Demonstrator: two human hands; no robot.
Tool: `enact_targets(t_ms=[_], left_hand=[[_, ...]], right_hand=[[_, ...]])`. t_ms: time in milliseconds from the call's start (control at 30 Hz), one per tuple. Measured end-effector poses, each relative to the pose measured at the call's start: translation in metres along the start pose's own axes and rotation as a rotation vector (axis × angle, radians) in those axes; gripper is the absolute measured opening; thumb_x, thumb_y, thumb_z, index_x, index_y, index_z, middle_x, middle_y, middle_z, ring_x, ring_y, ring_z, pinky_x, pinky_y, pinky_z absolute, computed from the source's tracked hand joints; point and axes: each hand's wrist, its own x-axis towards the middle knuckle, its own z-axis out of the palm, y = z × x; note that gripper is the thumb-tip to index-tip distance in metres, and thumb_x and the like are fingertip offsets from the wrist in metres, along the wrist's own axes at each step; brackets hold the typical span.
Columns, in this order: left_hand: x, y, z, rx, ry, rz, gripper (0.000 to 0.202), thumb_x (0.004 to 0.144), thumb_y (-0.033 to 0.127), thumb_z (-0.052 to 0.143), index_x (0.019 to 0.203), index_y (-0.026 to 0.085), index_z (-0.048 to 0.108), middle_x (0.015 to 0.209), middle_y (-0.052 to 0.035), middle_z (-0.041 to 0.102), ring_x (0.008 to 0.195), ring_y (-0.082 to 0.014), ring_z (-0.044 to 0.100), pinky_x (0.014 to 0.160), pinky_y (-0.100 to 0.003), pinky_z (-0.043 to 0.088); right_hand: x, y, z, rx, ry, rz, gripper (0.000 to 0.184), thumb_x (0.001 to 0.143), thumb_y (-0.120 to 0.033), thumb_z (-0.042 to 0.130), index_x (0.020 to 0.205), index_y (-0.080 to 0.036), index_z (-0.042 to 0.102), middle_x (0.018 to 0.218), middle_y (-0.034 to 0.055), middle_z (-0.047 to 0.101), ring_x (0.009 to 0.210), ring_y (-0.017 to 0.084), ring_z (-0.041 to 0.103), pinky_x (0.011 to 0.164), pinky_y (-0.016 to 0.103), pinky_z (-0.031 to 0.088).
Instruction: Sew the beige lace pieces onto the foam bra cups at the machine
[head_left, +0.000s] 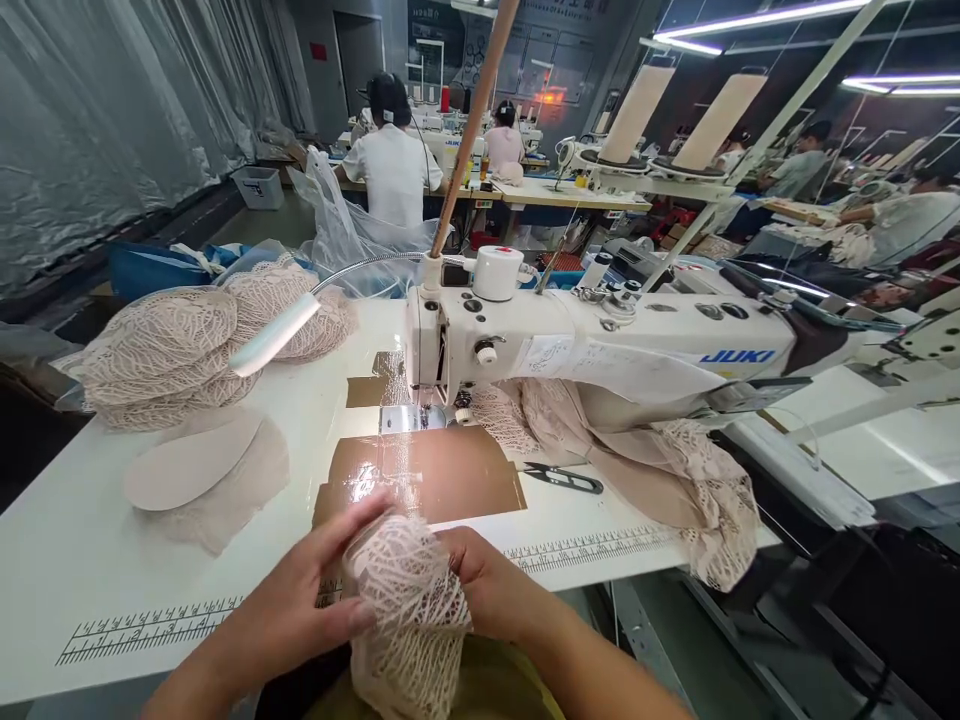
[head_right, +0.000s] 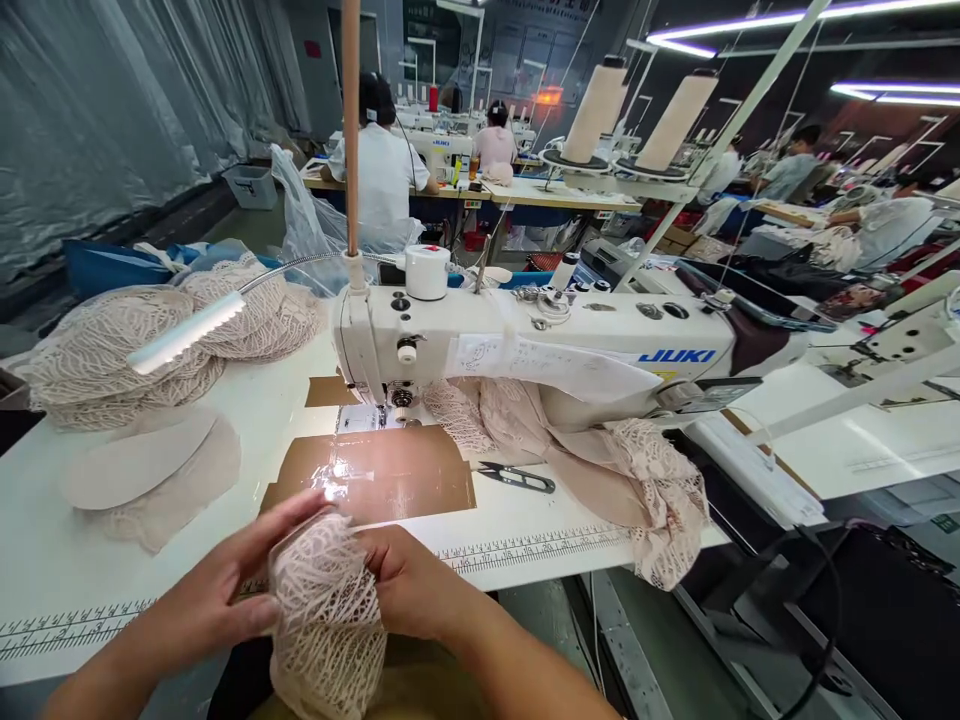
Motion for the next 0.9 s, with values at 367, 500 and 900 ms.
enact_targets(t_ms=[367,500,900], left_hand=[[-0.006,-0.011,0.01,-0.415,0.013,-0.224,0.053,0.07,0.04,0.076,0.116,0.021,0.058,0.096,-0.0049,0.065,0.083,-0.0205,0.059,0.072,-0.027,0.049],[-0.004,-0.014,0.023,-0.635,0.274,-0.271,0.062,0.07,0.031,0.077,0.126,0.022,0.052,0.102,-0.0057,0.069,0.092,-0.0238,0.064,0.075,-0.028,0.052],[0.0,0.005,0.068,-1.091,0.228,-0.225,0.063,0.076,0.044,0.067,0.133,0.02,0.053,0.111,-0.0117,0.07,0.113,-0.033,0.059,0.101,-0.043,0.042]], right_hand=[[0.0,0.022,-0.019,-0.089,0.563,-0.204,0.038,0.071,-0.047,0.074,0.073,-0.02,0.048,0.064,-0.0053,0.043,0.058,0.009,0.035,0.054,0.019,0.031],[-0.004,0.018,-0.019,-0.25,0.445,-0.182,0.045,0.088,-0.058,0.048,0.072,-0.017,0.055,0.068,-0.0004,0.045,0.063,0.012,0.039,0.06,0.024,0.035],[0.005,0.023,-0.007,-0.341,0.599,-0.25,0.036,0.074,-0.04,0.069,0.058,-0.017,0.046,0.06,-0.0038,0.039,0.057,0.01,0.034,0.053,0.023,0.029]])
